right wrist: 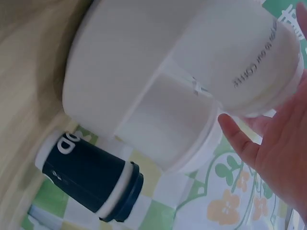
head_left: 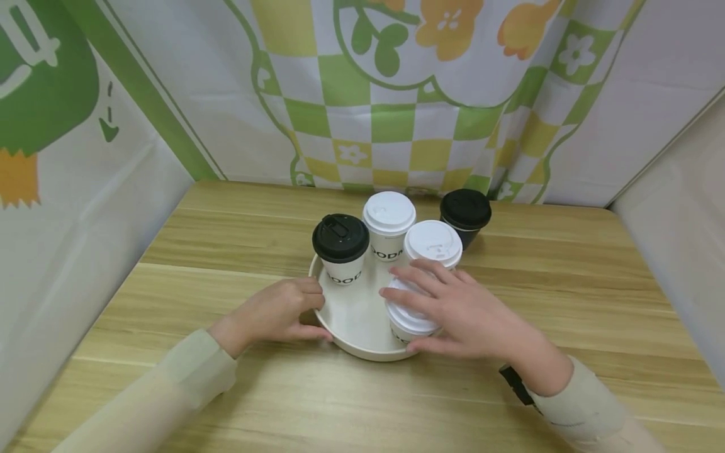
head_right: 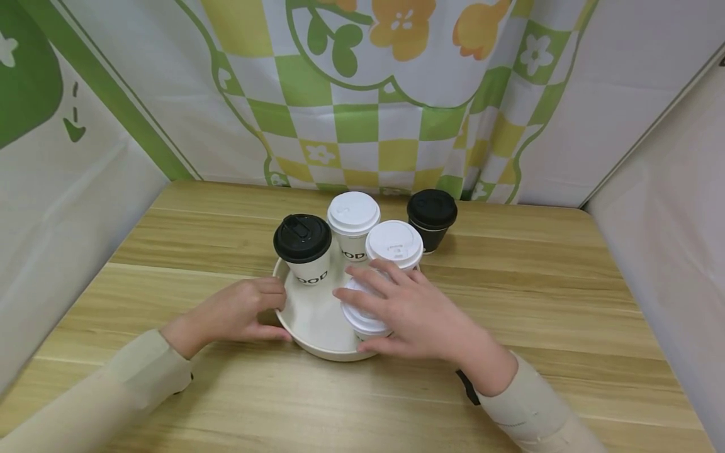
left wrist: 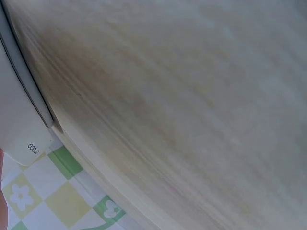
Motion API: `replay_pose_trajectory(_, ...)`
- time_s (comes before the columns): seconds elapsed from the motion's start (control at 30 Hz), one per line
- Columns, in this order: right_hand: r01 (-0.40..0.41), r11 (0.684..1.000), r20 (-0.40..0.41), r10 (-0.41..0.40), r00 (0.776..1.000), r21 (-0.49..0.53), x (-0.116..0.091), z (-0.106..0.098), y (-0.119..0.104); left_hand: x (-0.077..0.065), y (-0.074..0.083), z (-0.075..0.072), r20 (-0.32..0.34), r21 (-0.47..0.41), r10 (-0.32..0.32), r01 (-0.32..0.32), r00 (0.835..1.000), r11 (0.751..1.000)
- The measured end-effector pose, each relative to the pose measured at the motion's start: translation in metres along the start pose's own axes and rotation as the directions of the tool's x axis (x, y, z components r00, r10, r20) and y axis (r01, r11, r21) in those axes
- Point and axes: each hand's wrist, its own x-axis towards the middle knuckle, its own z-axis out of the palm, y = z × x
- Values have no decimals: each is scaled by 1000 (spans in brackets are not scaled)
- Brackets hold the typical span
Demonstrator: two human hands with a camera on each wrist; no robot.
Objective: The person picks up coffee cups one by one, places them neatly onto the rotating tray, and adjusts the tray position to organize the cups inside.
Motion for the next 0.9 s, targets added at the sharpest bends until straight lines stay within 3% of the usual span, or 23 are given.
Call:
replay_pose_trajectory(0.53,25,999,-153,-31,988,-39,-4,-39,37,-1,-1,-2,-6,5,2,-2,1000,1000)
replay_pose_trajectory(0.9,-112,993,-200,106,974,-19,-3,-54,89,-1,0,-1,15,2,-2,2,1000,1000)
